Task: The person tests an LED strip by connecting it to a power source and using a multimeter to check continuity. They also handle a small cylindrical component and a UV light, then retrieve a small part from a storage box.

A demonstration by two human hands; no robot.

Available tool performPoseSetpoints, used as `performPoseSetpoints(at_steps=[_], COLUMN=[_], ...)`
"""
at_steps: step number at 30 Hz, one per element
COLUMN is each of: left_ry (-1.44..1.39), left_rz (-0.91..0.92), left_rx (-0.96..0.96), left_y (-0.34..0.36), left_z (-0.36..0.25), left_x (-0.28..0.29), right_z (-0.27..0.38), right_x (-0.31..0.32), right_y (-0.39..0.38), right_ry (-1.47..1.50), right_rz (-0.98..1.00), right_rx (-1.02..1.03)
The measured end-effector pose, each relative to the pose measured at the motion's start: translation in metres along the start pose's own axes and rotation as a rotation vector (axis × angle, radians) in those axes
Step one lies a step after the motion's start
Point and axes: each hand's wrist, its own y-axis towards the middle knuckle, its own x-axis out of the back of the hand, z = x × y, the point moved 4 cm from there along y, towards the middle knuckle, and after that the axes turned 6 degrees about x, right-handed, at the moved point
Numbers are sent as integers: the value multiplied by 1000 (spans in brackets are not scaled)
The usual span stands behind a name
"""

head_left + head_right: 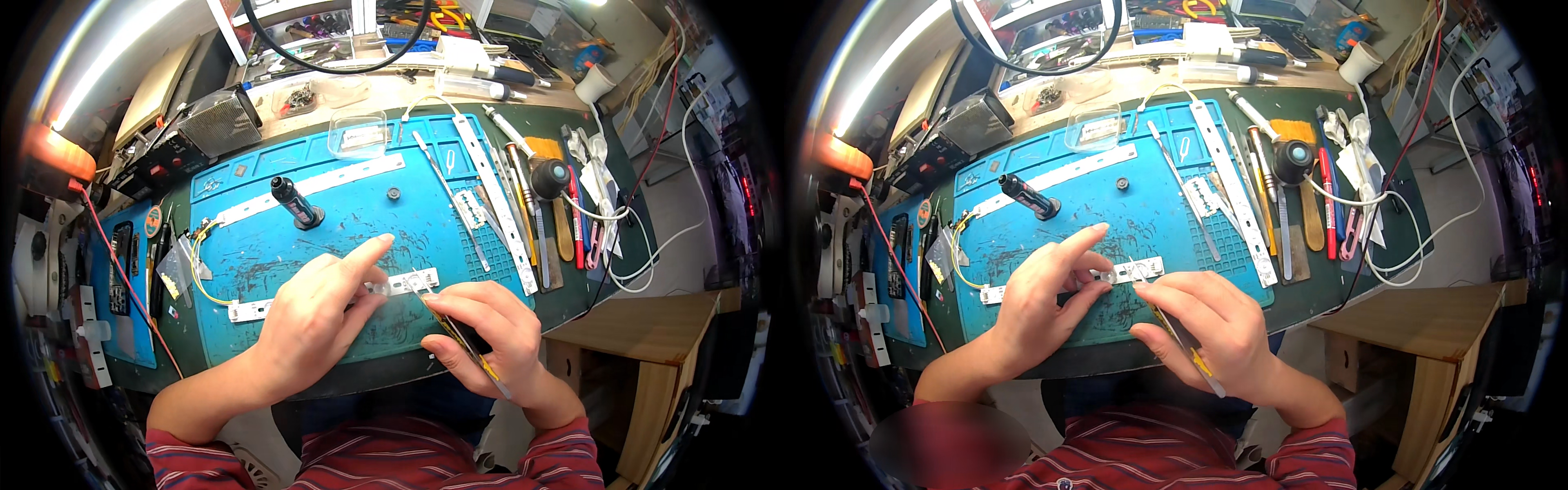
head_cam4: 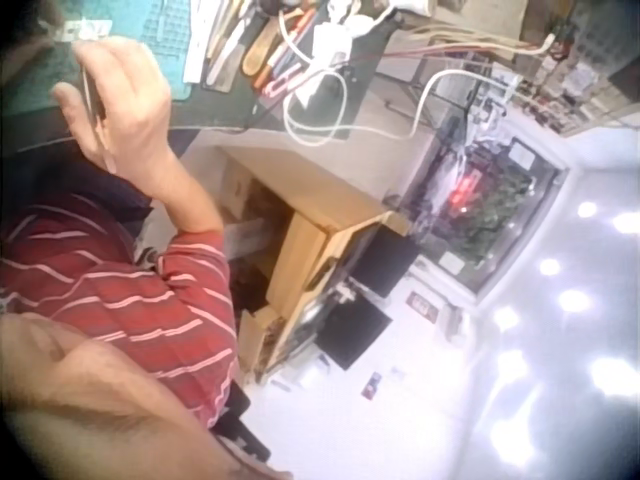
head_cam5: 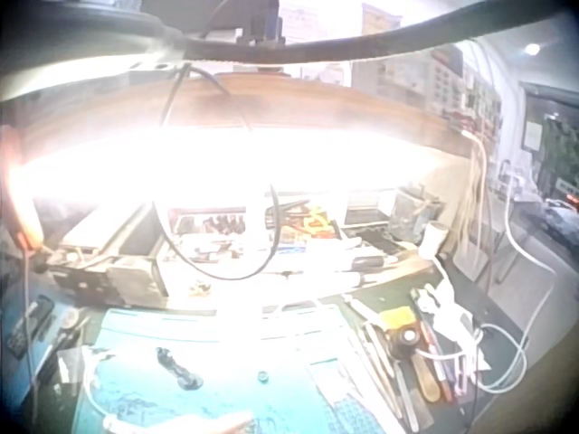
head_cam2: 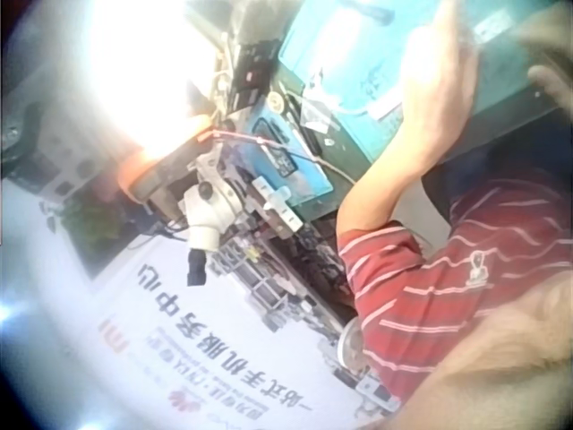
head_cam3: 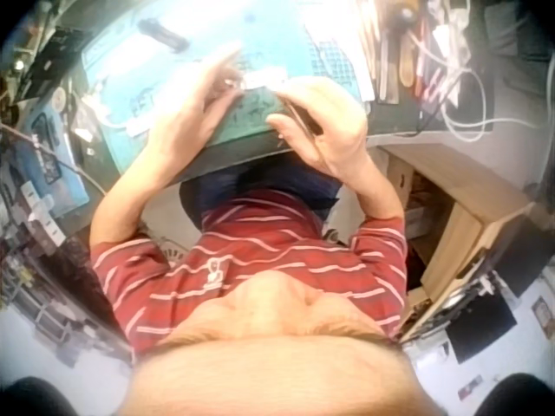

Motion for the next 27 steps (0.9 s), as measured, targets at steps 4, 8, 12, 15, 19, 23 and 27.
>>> performPoseSetpoints(at_steps=[4, 8, 12, 15, 19, 23, 27], left_ry=[-28, -44, -79, -201, -370, -424, -318], left_rz=[-34, -40, -31, 1, 17, -13, -38], left_rx=[-6, -8, 19, 125, 252, 295, 190], left_y=[0, 1, -1, -1, 1, -1, -5], left_z=[3, 4, 7, 12, 19, 22, 20], left_x=[-1, -1, 0, 0, 1, 0, 1], right_z=[5, 0, -3, -3, -3, -4, -3], right_x=[-3, -9, -9, -9, -10, -12, -13], right_y=[4, 0, -1, 1, 2, 3, 3], right_ry=[11, 21, 37, 53, 37, 21, 9], right_rz=[-44, -64, -48, -41, -22, 0, 6], right_rx=[-22, -38, -59, -67, -48, -16, -8])
